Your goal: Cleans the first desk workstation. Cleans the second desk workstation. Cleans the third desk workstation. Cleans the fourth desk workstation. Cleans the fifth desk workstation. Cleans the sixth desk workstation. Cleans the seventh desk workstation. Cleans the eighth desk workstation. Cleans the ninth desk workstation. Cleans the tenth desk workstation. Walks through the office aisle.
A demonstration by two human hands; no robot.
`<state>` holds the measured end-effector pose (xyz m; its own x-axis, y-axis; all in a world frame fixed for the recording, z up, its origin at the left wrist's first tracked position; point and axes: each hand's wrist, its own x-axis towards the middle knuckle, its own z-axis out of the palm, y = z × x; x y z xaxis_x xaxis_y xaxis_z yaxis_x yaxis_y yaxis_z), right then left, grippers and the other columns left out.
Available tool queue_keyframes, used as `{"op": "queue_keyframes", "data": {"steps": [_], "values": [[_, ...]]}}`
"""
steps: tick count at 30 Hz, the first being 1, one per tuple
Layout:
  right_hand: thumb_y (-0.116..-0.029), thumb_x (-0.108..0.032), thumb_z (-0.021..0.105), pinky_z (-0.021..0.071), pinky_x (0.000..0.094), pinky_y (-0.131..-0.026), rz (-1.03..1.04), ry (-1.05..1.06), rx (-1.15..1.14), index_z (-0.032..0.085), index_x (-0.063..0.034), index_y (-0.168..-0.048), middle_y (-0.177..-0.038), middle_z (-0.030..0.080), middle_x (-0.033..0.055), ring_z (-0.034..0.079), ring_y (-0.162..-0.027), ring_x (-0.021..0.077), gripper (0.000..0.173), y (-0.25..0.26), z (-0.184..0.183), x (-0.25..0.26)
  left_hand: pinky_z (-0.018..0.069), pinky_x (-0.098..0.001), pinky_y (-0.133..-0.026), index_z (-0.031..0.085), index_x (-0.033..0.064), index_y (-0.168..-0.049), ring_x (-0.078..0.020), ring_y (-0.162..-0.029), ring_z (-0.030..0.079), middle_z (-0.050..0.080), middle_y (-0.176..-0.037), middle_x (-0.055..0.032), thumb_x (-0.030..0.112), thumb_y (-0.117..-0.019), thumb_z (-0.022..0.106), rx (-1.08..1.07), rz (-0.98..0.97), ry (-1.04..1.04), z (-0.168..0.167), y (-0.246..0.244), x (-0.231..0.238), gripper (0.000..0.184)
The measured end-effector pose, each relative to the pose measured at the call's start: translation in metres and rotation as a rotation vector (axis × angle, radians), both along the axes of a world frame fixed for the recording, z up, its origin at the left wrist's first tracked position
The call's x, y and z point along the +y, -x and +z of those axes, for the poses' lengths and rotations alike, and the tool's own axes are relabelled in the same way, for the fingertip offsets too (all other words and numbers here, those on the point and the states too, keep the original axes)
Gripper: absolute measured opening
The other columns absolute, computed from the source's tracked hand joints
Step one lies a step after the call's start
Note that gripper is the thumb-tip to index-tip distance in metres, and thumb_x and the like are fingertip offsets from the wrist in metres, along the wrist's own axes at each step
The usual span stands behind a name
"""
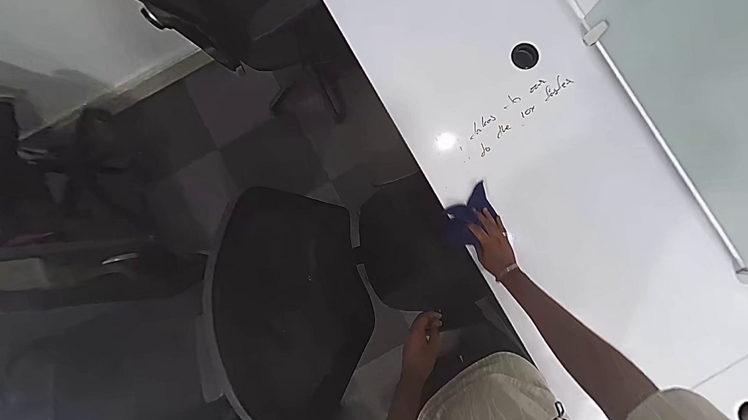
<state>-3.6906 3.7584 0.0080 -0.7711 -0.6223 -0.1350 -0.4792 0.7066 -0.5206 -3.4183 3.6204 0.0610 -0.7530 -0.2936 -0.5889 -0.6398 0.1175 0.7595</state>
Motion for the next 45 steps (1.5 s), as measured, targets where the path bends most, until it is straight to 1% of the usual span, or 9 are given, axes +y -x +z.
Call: {"op": "queue_keyframes", "data": {"steps": [8, 16, 20, 26, 29, 32, 37, 40, 45], "values": [[-0.0962, -0.011, 0.063, 0.0194, 0.0627, -0.124, -0.067, -0.041, -0.035, 0.056, -0.0178, -0.146, -0.162, 0.039, 0.0161, 0.025, -0.155, 0.0393, 0.051, 0.185, 0.006, -0.155, 0.0583, -0.0339, -0.091, 0.065, 0.0043, -0.127, -0.0151, -0.100, 0.071, 0.072, -0.114, -0.0102, 0.018, -0.1051, 0.052, -0.088, -0.012, 0.005, 0.003, 0.039, 0.017, 0.028], [-0.0962, 0.000, 0.048, 0.0205, 0.0567, -0.126, 0.099, -0.042, -0.068, 0.062, -0.0277, -0.141, -0.160, 0.045, 0.0060, 0.030, -0.154, 0.0316, 0.055, 0.098, 0.005, -0.048, 0.0577, -0.0349, -0.091, 0.063, 0.0024, -0.128, -0.0171, -0.100, 0.070, 0.071, -0.116, -0.0121, 0.018, -0.1058, 0.051, -0.147, -0.089, -0.012, 0.009, 0.095, 0.031, 0.030], [-0.0968, 0.000, 0.053, 0.0274, 0.0583, -0.124, -0.094, -0.057, -0.011, 0.061, -0.0115, -0.142, -0.159, 0.043, 0.0175, 0.033, -0.151, 0.0375, 0.047, 0.217, 0.006, -0.016, 0.0576, -0.0346, -0.091, 0.063, 0.0026, -0.129, -0.0171, -0.099, 0.070, 0.071, -0.116, -0.0121, 0.018, -0.1063, 0.051, -0.175, -0.099, -0.010, 0.015, 0.121, 0.033, 0.030], [-0.1029, -0.021, 0.051, 0.0265, 0.0580, -0.123, -0.675, -0.152, 0.061, 0.048, -0.0145, -0.152, -0.162, 0.036, 0.0219, 0.029, -0.153, 0.0396, 0.050, 0.414, 0.002, 0.055, 0.0578, -0.0348, -0.092, 0.065, 0.0072, -0.128, -0.0149, -0.101, 0.070, 0.071, -0.116, -0.0083, 0.024, -0.1067, 0.052, -0.302, -0.092, 0.049, 0.020, 0.127, 0.026, 0.030], [-0.1023, -0.029, 0.053, 0.0238, 0.0602, -0.123, -0.651, -0.094, 0.071, 0.046, -0.0121, -0.154, -0.163, 0.033, 0.0256, 0.026, -0.153, 0.0434, 0.055, 0.382, -0.006, 0.027, 0.0577, -0.0353, -0.094, 0.066, 0.0084, -0.127, -0.0142, -0.103, 0.070, 0.071, -0.117, -0.0072, 0.024, -0.1064, 0.051, -0.317, -0.088, 0.071, 0.014, 0.121, 0.028, 0.030], [-0.0996, -0.014, 0.055, 0.0289, 0.0630, -0.121, -0.274, -0.005, -0.008, 0.052, -0.0123, -0.150, -0.161, 0.036, 0.0241, 0.032, -0.151, 0.0429, 0.051, 0.275, 0.001, -0.020, 0.0566, -0.0361, -0.095, 0.066, 0.0087, -0.128, -0.0146, -0.105, 0.069, 0.071, -0.118, -0.0072, 0.026, -0.1064, 0.051, -0.321, -0.131, 0.059, 0.012, 0.135, 0.027, 0.031], [-0.0984, -0.006, 0.051, 0.0186, 0.0575, -0.126, 0.309, 0.069, -0.056, 0.065, -0.0264, -0.138, -0.157, 0.049, 0.0037, 0.031, -0.154, 0.0286, 0.046, 0.215, -0.008, -0.044, 0.0563, -0.0343, -0.096, 0.063, 0.0066, -0.131, -0.0147, -0.106, 0.068, 0.069, -0.122, -0.0096, 0.026, -0.1073, 0.050, -0.320, -0.186, 0.011, 0.019, 0.167, 0.022, 0.033], [-0.0993, -0.006, 0.054, 0.0257, 0.0652, -0.121, 0.043, 0.038, 0.078, 0.063, -0.0112, -0.138, -0.153, 0.048, 0.0219, 0.038, -0.147, 0.0423, 0.040, 0.302, -0.006, -0.025, 0.0565, -0.0354, -0.094, 0.063, 0.0068, -0.131, -0.0156, -0.104, 0.068, 0.069, -0.121, -0.0093, 0.025, -0.1069, 0.050, -0.346, -0.162, 0.040, 0.025, 0.166, 0.014, 0.032], [-0.1003, -0.023, 0.055, 0.0158, 0.0641, -0.124, -0.546, -0.027, 0.114, 0.051, -0.0184, -0.151, -0.162, 0.038, 0.0206, 0.024, -0.155, 0.0412, 0.051, 0.381, -0.016, -0.041, 0.0575, -0.0338, -0.092, 0.067, 0.0077, -0.126, -0.0131, -0.102, 0.070, 0.072, -0.118, -0.0068, 0.021, -0.1058, 0.051, -0.341, -0.105, 0.134, 0.031, 0.143, 0.009, 0.029]]}}
